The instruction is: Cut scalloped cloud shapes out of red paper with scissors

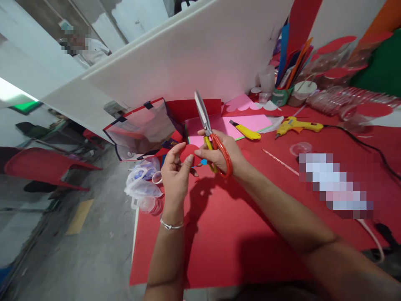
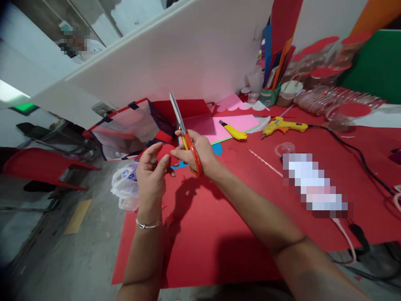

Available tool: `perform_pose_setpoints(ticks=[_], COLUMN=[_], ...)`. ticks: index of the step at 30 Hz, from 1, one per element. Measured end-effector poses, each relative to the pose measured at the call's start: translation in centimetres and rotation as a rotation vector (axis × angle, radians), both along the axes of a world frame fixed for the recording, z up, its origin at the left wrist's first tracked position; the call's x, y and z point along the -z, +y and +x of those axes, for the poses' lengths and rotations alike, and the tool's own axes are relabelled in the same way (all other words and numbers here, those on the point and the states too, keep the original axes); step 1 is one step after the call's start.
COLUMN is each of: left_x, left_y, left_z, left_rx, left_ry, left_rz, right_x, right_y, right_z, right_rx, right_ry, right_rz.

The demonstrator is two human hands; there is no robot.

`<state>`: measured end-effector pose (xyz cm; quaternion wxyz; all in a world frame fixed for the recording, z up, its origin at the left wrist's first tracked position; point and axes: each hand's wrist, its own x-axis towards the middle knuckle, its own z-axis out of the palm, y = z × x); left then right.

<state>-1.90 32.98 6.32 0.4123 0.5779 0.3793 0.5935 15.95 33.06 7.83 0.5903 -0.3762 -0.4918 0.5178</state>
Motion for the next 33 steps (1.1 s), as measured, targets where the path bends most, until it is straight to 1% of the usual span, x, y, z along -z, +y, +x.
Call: perform_pose_setpoints(ticks=[2,4,9,13,16,20,23,26,29,31,33], left_x=[0.0,-0.1,-0.5,-1.0,-1.1,-1.2,-1.3,-1.7,-2.1,-2.3,-2.6], left_y=[0.0,0.0,-0.2,-0.5,-0.7,-0.8,-0.9,-1.0,-0.9,-0.9,-0.8], left_z=[0.1,0.2,0.4,0.6,1.1,1.7,1.9,1.8,1.4,0.9,0.4], left_rx=[-0.017,-0.027,-0.038,-0.011,0.001,-0.03,-0.065,-0.088,-0.098,-0.114,-0.138], left_ry=[-0.021,-0.04,-0.074,-0.118,-0.217,-0.347,-0.404,-0.419,-0.401,-0.377,-0.346], left_rz=[-0.004,-0.009,-0.027,-0.076,-0.164,-0.255,-0.278,-0.293,-0.296,-0.273,-0.235], right_x=[0.0,0.0,0.0,0.0,0.1,0.0,-0.1,-0.4,-1.0,-1.4,-1.8], right_y=[0.1,0.1,0.1,0.1,0.0,-0.1,-0.2,-0.4,-0.8,-1.0,-1.2], right_z=[0.2,0.3,0.2,0.1,-0.2,-0.7,-0.6,-0.1,1.0,1.9,2.8], right_rx=[0.075,0.105,0.102,0.106,0.099,0.081,0.033,-0.039,-0.147,-0.234,-0.289], right_ry=[0.005,0.004,0.015,0.036,0.079,0.097,0.084,-0.003,-0.163,-0.255,-0.322], right_rz=[-0.01,-0.015,-0.01,-0.004,-0.021,-0.052,-0.073,-0.055,0.013,0.079,0.153])
